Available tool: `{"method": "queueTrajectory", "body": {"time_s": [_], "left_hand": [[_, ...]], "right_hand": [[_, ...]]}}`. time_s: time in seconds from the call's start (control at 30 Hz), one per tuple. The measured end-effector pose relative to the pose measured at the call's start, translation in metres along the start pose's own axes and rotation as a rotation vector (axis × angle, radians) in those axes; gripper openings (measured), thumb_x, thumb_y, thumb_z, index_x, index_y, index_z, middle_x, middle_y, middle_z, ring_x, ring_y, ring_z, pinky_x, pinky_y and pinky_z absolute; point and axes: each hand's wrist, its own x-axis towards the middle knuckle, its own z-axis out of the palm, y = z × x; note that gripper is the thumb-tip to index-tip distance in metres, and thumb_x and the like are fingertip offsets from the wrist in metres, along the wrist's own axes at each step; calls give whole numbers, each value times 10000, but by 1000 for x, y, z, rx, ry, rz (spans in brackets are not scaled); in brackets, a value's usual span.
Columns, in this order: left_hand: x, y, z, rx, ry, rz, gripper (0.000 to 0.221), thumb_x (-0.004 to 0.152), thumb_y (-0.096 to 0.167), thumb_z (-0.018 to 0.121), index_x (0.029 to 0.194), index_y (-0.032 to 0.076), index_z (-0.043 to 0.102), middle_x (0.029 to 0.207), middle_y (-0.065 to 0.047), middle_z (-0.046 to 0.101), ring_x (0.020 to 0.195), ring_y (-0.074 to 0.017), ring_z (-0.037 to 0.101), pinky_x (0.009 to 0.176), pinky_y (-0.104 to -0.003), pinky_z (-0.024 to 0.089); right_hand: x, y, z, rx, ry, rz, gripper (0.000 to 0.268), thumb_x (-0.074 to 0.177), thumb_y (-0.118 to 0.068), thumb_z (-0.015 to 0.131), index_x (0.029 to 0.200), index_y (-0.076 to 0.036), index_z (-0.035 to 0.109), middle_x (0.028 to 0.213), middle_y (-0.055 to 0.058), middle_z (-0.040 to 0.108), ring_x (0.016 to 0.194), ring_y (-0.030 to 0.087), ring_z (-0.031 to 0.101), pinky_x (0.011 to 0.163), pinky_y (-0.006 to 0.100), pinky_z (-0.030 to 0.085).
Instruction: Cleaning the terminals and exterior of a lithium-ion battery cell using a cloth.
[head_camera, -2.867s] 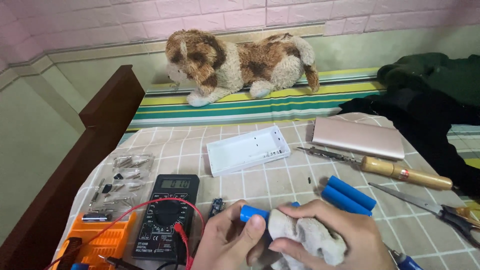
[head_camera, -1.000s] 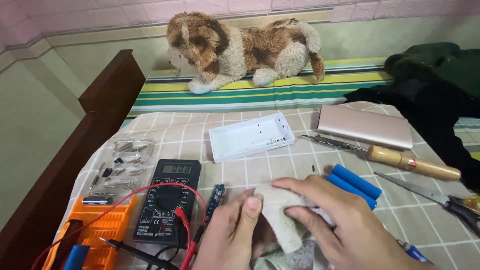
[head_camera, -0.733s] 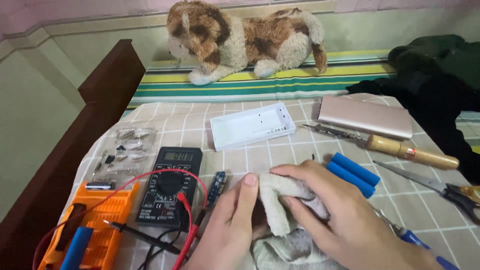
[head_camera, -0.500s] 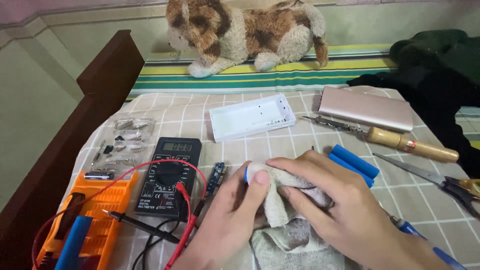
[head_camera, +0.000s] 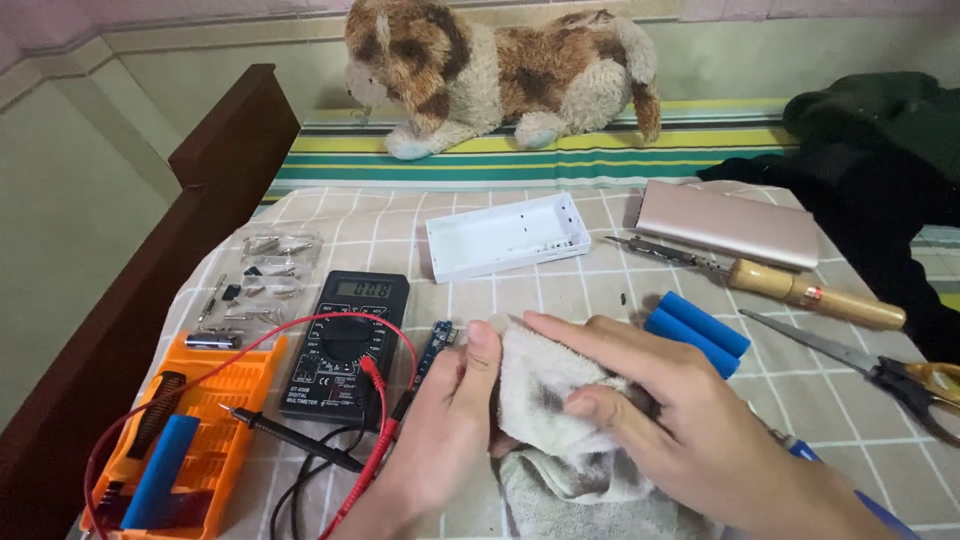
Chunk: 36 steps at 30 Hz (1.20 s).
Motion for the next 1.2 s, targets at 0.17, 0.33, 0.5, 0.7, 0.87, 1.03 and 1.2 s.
{"method": "queueTrajectory", "body": {"time_s": [0.17,0.33,0.5,0.7,0.87,1.03,1.2], "left_hand": [[-5,9,0,-129,-41,10,606,956,564,341,972,82,709,920,-54,709,875,-137,648,794,-286,483],[-16,31,0,-95,68,-237,727,890,615,372,1323,127,692,1322,6,760,1230,-118,716,1050,-284,523],[-19,29,-3,-132,9,-132,640,933,537,402,1221,92,761,1241,-14,798,1189,-113,716,1043,-245,482],[6,-6,-3,-80,-27,46,571,1007,556,415,773,64,586,781,-48,579,768,-158,584,741,-299,451],[-7,13,-2,-155,43,-142,524,965,558,477,938,48,594,941,-62,573,906,-162,639,786,-344,578],[-3,9,-2,-48,82,-235,580,920,605,476,1118,89,651,1068,-26,663,1026,-139,649,902,-290,480],[16,-24,-3,-180,-50,154,597,1048,533,545,632,150,354,619,7,315,557,-126,369,532,-304,315]], "right_hand": [[1,-3,-5,92,10,19,549,932,-321,629,1441,-118,601,1079,30,716,892,144,647,751,280,507],[1,-10,-3,12,109,96,453,888,-290,687,1313,-138,720,1313,45,791,1197,141,749,1009,289,544],[-2,-14,-2,-16,198,375,342,868,-324,717,1176,-205,803,784,-58,742,449,68,474,417,239,374],[-6,-9,3,-26,251,374,299,904,-306,696,1161,-215,817,568,-41,530,370,73,355,351,258,272],[-7,-8,5,-69,240,300,310,890,-321,690,1159,-211,794,680,-44,652,506,69,526,455,240,415],[-7,-7,5,-62,214,268,334,894,-317,668,1193,-199,758,1076,-59,847,895,67,809,734,231,618],[-8,-4,7,-104,225,194,321,890,-304,688,1180,-183,757,969,-64,819,670,52,677,569,213,533]]}}
